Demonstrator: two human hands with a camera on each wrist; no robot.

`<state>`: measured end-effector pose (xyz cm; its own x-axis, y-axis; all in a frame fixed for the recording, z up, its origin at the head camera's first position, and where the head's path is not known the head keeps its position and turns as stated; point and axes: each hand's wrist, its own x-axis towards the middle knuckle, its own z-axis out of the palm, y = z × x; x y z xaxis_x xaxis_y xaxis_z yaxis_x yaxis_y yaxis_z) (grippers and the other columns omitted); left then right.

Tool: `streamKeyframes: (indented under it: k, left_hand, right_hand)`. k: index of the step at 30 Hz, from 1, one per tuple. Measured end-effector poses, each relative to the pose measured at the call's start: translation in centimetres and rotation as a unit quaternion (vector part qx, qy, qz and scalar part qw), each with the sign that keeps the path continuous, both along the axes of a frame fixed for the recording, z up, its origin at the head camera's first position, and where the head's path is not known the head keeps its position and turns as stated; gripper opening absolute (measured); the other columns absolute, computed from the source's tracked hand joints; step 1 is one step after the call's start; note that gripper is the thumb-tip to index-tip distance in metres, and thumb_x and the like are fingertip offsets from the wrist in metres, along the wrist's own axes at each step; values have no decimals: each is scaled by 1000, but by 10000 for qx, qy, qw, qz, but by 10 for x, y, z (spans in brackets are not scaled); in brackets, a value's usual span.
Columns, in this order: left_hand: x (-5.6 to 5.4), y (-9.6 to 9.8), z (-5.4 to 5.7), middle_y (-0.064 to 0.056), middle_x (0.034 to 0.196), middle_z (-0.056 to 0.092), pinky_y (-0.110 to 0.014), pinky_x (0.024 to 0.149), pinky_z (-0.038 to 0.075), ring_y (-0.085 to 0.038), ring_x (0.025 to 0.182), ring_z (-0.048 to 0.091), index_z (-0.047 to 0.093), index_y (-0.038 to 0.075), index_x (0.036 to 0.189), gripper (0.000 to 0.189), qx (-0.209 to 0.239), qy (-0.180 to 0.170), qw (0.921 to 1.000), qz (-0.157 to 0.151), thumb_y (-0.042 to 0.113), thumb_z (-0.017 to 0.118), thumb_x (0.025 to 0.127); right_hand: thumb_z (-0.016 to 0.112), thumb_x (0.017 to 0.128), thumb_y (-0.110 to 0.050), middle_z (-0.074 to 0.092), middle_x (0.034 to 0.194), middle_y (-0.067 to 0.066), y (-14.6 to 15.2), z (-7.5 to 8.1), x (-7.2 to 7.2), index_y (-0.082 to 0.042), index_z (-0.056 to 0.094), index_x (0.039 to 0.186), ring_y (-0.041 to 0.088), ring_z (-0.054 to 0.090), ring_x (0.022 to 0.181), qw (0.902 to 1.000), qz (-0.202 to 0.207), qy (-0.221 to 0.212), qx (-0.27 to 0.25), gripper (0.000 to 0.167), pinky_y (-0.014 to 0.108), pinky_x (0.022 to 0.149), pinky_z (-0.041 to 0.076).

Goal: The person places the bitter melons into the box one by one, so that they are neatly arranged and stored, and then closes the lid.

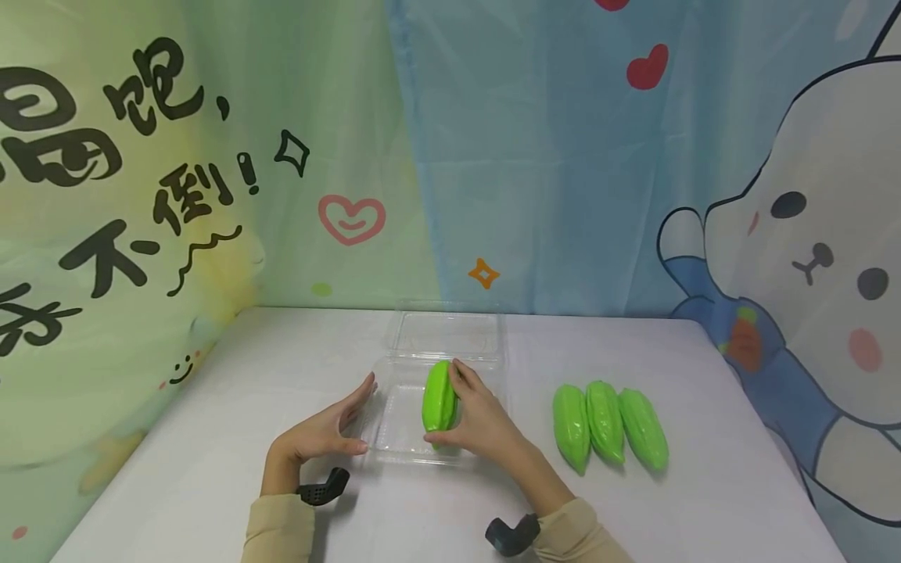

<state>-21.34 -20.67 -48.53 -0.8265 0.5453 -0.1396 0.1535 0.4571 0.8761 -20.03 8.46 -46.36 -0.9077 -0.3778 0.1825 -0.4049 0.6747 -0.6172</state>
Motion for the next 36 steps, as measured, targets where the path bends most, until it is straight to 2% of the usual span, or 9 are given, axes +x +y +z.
streamKeyframes:
  k: [8,16,26,36]
  left_hand:
    - [0,1,0,-3,161,0,-37,120,13,-16,148,2,2,13,154,114,-156,131,9998,9,24,82,73]
    - [0,1,-1,-2,161,1,-38,120,18,-18,148,4,4,16,154,115,-271,161,9994,110,29,83,71]
    - [-2,1,-3,-1,161,1,-38,120,16,-17,148,4,4,16,154,116,-334,228,9991,99,32,83,70]
    - [-4,-1,-4,-3,161,-1,-37,120,16,-17,148,2,1,14,154,114,-140,174,9997,-41,27,81,74]
  right_hand:
    - [87,62,-42,26,155,16,-11,2,-2,1,27,148,36,30,140,9999,41,-88,32,113,51,109,37]
    - [87,63,-40,29,154,17,-22,0,-7,2,29,146,37,34,139,9997,149,-153,-146,110,51,109,38]
    - [86,64,-42,27,155,16,-33,-5,-11,1,27,148,36,31,140,9984,184,-456,-274,111,51,111,35]
    - [84,66,-41,26,155,17,-46,-6,-13,2,28,147,37,30,140,9979,216,-505,-338,108,52,111,35]
